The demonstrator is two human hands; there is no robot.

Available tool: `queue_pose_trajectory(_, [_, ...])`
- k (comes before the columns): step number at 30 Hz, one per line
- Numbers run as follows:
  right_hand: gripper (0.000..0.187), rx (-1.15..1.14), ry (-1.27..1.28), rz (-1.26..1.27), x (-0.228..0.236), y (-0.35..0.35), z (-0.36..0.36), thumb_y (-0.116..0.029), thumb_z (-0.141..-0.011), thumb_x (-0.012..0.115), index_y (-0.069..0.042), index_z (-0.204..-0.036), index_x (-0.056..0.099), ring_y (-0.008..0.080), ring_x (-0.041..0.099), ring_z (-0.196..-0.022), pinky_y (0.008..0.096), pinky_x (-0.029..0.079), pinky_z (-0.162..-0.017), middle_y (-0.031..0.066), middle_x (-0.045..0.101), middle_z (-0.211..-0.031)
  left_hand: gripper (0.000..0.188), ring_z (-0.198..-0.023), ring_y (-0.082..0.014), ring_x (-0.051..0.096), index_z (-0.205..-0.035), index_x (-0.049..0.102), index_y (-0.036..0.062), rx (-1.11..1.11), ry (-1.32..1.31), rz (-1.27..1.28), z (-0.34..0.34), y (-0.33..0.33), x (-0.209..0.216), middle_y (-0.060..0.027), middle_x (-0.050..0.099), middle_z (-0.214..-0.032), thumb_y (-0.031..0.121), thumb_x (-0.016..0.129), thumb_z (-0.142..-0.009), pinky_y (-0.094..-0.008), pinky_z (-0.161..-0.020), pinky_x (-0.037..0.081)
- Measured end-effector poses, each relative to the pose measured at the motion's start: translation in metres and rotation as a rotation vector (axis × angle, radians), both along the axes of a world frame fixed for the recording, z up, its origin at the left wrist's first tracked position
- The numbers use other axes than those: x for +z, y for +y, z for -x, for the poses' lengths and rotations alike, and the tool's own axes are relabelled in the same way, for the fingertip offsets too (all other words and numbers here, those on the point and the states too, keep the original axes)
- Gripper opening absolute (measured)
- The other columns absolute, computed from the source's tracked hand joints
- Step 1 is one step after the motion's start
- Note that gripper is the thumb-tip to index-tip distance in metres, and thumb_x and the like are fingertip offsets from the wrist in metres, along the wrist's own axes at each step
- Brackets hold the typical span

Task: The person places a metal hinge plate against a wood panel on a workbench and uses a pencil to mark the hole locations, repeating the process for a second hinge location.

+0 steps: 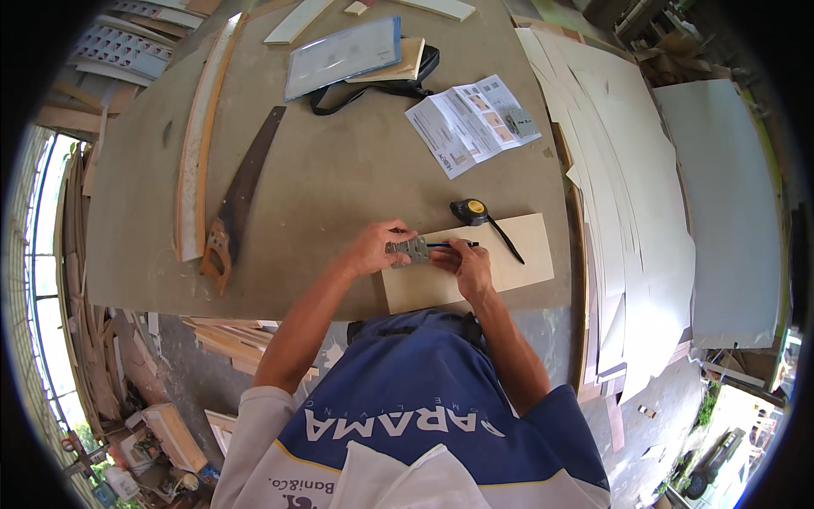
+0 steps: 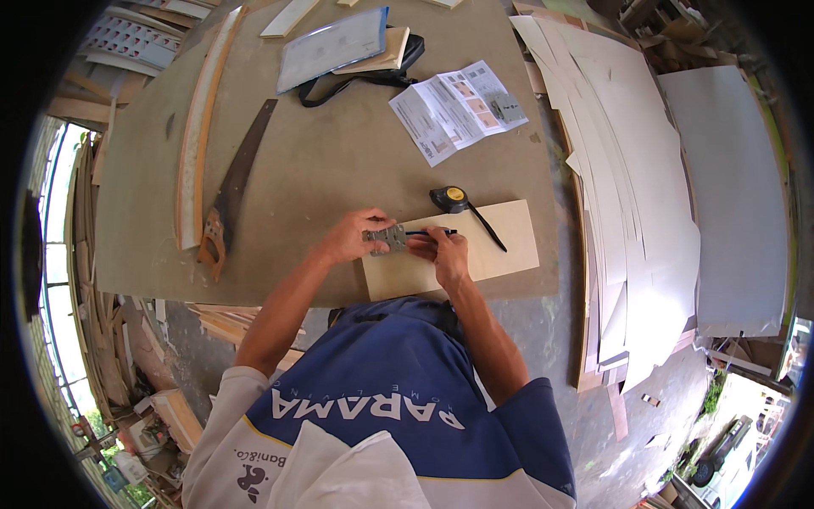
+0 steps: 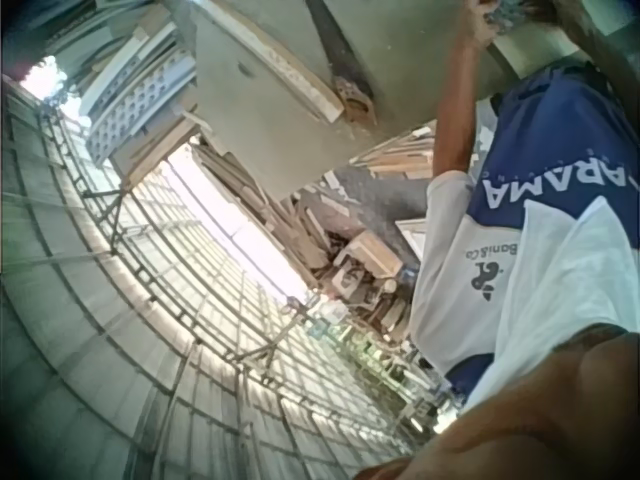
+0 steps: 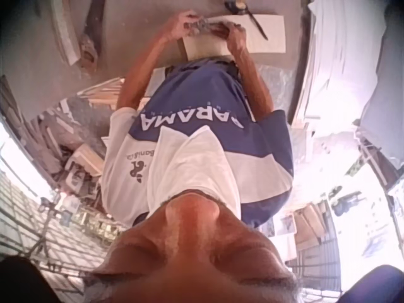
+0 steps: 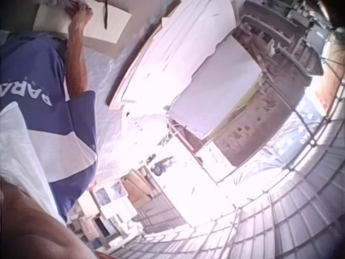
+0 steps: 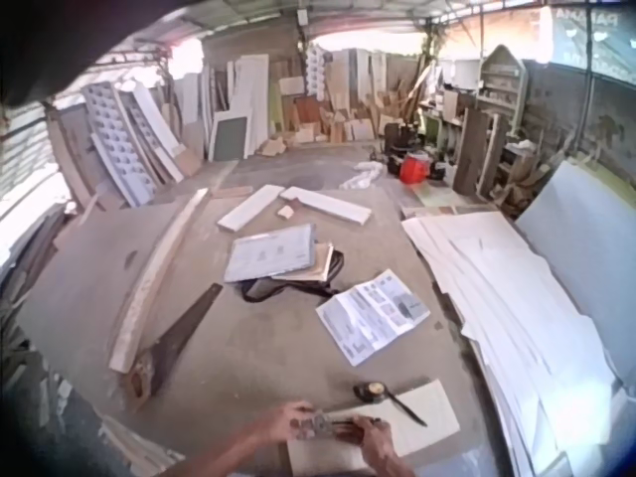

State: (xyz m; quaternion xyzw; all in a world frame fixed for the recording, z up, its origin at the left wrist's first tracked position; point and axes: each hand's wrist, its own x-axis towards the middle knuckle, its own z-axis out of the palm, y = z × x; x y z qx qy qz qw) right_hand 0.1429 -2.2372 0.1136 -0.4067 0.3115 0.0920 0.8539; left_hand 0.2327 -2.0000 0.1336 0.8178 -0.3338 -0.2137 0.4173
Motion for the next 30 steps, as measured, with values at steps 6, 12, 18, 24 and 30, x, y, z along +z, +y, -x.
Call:
queue_pose_trajectory(6, [0.027,-0.283,0.002,0.034,0.007,-0.023,0.017,-0.018,-0.102,0.061,0.006,-0.112,0.067,0.0248,0.073,-0.073,0.0406,0.065,-0.072,0.0172,0.073,-0.092,0.070,-0.115,-0.0327,0.065,-0.138,0.067,0.0033,-0.014,-0.187,-0.007,0.015,0.002,-0.003,-0.0152,0.067,-0.124,0.021,0.091,-0.076,-0.0397,-0.102,0.052])
queue_pose_trajectory(12, [0.027,-0.345,-0.004,0.064,0.013,-0.046,0.053,-0.019,-0.103,0.061,0.005,-0.113,0.068,0.0214,0.070,-0.072,0.0382,0.063,-0.070,0.0149,0.073,-0.090,0.069,-0.112,-0.0313,0.067,-0.135,0.066,-0.0026,0.130,-0.073,0.157,0.024,0.005,-0.009,-0.0163,0.067,-0.126,0.022,0.091,-0.075,-0.0382,-0.099,0.053])
queue_pose_trajectory(18, [0.023,-0.464,-0.029,-0.119,0.010,-0.047,0.061,-0.017,-0.103,0.064,0.005,-0.110,0.067,0.0191,0.066,-0.070,0.0343,0.059,-0.069,0.0126,0.071,-0.088,0.056,-0.108,-0.0160,0.068,-0.134,0.065,-0.0095,0.694,0.420,0.558,0.024,0.028,-0.009,-0.0105,0.069,-0.126,0.014,0.087,-0.088,-0.0307,-0.097,0.055])
queue_pose_trajectory(24, [0.015,-0.300,-0.127,0.038,-0.004,-0.031,0.053,-0.012,-0.100,0.069,0.001,-0.106,0.069,0.0161,0.065,-0.068,0.0317,0.057,-0.066,0.0104,0.069,-0.088,0.055,-0.110,-0.0147,0.065,-0.136,0.065,-0.0084,0.599,0.187,0.363,0.031,0.041,-0.007,-0.0085,0.070,-0.126,0.015,0.085,-0.090,-0.0302,-0.095,0.053])
queue_pose_trajectory(30, [0.014,-0.263,-0.097,0.078,0.000,-0.021,0.044,-0.014,-0.099,0.069,-0.001,-0.106,0.070,0.0170,0.065,-0.065,0.0321,0.057,-0.065,0.0115,0.070,-0.087,0.051,-0.100,-0.0161,0.066,-0.131,0.070,-0.0041,0.575,0.178,0.306,0.052,0.016,-0.001,-0.0101,0.072,-0.126,0.030,0.080,-0.094,-0.0330,-0.090,0.052])
